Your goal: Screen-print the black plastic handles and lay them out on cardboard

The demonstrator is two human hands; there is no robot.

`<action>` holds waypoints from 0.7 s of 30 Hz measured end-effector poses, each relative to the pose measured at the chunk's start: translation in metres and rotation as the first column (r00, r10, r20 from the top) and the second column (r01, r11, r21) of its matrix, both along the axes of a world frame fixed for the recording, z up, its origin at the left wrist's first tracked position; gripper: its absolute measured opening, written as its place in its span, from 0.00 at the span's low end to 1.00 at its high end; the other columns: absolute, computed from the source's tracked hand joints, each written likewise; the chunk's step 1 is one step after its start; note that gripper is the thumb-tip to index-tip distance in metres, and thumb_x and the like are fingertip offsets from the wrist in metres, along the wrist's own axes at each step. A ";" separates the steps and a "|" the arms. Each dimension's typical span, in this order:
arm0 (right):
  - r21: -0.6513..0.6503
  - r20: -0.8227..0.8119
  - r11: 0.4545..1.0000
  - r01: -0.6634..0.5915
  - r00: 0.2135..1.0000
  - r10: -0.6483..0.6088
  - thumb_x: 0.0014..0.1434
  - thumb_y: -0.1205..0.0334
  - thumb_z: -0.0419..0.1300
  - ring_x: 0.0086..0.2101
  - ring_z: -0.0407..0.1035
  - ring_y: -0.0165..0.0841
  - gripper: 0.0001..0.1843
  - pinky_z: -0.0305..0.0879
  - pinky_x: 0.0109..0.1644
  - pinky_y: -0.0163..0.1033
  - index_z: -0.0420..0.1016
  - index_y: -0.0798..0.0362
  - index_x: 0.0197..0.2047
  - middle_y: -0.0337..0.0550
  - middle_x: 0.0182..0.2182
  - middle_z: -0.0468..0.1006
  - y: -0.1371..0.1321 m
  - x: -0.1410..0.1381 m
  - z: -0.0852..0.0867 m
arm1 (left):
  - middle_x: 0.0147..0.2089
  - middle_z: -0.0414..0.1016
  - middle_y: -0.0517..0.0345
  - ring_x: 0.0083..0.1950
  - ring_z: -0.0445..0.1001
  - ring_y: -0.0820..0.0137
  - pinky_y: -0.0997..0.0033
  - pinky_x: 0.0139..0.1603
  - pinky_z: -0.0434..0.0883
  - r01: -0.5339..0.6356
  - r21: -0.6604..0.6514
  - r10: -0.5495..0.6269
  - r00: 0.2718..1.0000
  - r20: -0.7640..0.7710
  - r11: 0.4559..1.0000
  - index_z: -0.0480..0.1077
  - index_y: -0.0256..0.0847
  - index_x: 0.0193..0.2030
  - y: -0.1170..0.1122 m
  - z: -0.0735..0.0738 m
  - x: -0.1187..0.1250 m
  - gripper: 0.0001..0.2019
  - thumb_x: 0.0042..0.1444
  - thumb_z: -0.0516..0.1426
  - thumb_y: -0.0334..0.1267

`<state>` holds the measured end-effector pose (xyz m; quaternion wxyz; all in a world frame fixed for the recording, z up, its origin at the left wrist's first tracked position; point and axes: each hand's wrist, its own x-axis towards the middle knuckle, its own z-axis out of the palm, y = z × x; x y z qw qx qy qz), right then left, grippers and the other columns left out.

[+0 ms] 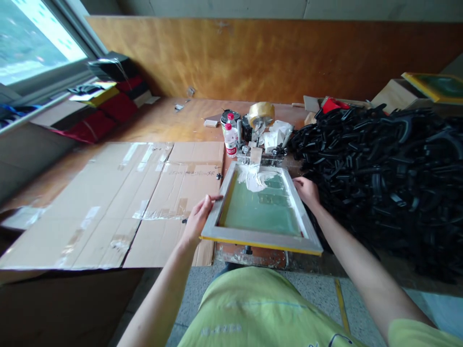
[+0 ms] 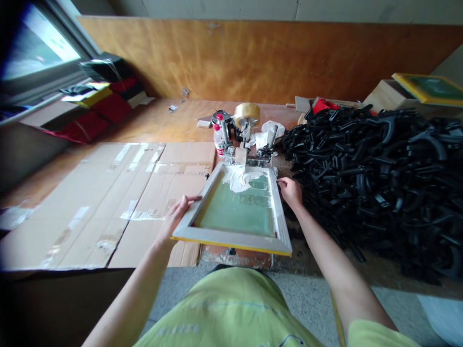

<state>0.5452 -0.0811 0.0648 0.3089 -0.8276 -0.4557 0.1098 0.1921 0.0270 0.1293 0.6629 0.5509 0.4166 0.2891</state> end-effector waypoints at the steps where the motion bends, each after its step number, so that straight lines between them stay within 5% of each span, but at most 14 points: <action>1: 0.042 0.015 0.998 0.045 0.999 -0.046 0.63 0.61 0.52 0.42 0.73 0.41 0.17 0.67 0.49 0.45 0.75 0.55 0.51 0.52 0.43 0.79 0.005 0.007 0.007 | 0.34 0.77 0.55 0.28 0.71 0.72 0.75 0.24 0.66 0.025 -0.053 -0.027 0.999 -0.044 0.998 0.71 0.38 0.57 -0.004 -0.015 -0.006 0.32 0.53 0.57 0.60; 3: 0.155 0.092 0.988 0.008 0.995 -0.023 0.61 0.60 0.56 0.46 0.71 0.40 0.22 0.67 0.51 0.44 0.69 0.56 0.57 0.54 0.51 0.74 0.031 0.004 0.020 | 0.33 0.77 0.56 0.29 0.72 0.71 0.75 0.26 0.67 0.035 -0.086 -0.044 0.993 -0.108 0.996 0.65 0.40 0.64 -0.009 -0.044 -0.011 0.37 0.49 0.62 0.57; 6: 0.174 0.301 0.957 -0.230 0.938 0.171 0.55 0.62 0.64 0.56 0.61 0.45 0.34 0.62 0.58 0.48 0.61 0.55 0.64 0.56 0.60 0.63 0.089 -0.024 0.036 | 0.30 0.76 0.59 0.28 0.72 0.70 0.74 0.28 0.68 -0.001 -0.028 -0.005 0.977 -0.213 1.000 0.60 0.42 0.67 -0.009 -0.079 -0.010 0.41 0.48 0.63 0.55; 10: -0.102 0.398 0.928 -0.358 0.841 0.368 0.56 0.66 0.62 0.49 0.66 0.44 0.17 0.63 0.52 0.46 0.72 0.56 0.49 0.53 0.47 0.74 0.137 -0.059 0.037 | 0.31 0.76 0.59 0.28 0.72 0.70 0.74 0.29 0.68 -0.013 0.025 0.019 0.960 -0.279 1.000 0.63 0.43 0.65 -0.005 -0.102 -0.008 0.36 0.50 0.61 0.53; 14: -0.226 0.350 0.865 -0.449 0.791 0.502 0.61 0.66 0.56 0.38 0.68 0.38 0.06 0.61 0.43 0.40 0.75 0.56 0.38 0.49 0.35 0.77 0.111 -0.068 0.023 | 0.34 0.76 0.58 0.31 0.73 0.69 0.73 0.31 0.68 0.022 0.017 -0.017 0.958 -0.287 1.000 0.62 0.44 0.65 -0.004 -0.114 -0.011 0.35 0.53 0.59 0.55; 19: -0.217 0.362 0.638 -0.739 0.546 0.756 0.58 0.73 0.54 0.39 0.66 0.35 0.09 0.55 0.36 0.36 0.75 0.55 0.33 0.45 0.32 0.76 0.060 -0.058 0.024 | 0.35 0.76 0.58 0.31 0.72 0.70 0.73 0.31 0.68 0.046 -0.006 -0.046 0.951 -0.307 0.999 0.59 0.43 0.67 -0.004 -0.120 -0.012 0.36 0.54 0.56 0.57; 21: -0.224 0.345 0.603 -0.766 0.516 0.784 0.57 0.71 0.57 0.37 0.66 0.34 0.07 0.53 0.34 0.35 0.75 0.53 0.32 0.43 0.31 0.76 0.059 -0.054 0.028 | 0.34 0.76 0.58 0.31 0.72 0.70 0.74 0.31 0.67 0.042 -0.003 -0.041 0.953 -0.300 0.999 0.61 0.42 0.66 -0.004 -0.117 -0.011 0.36 0.54 0.57 0.58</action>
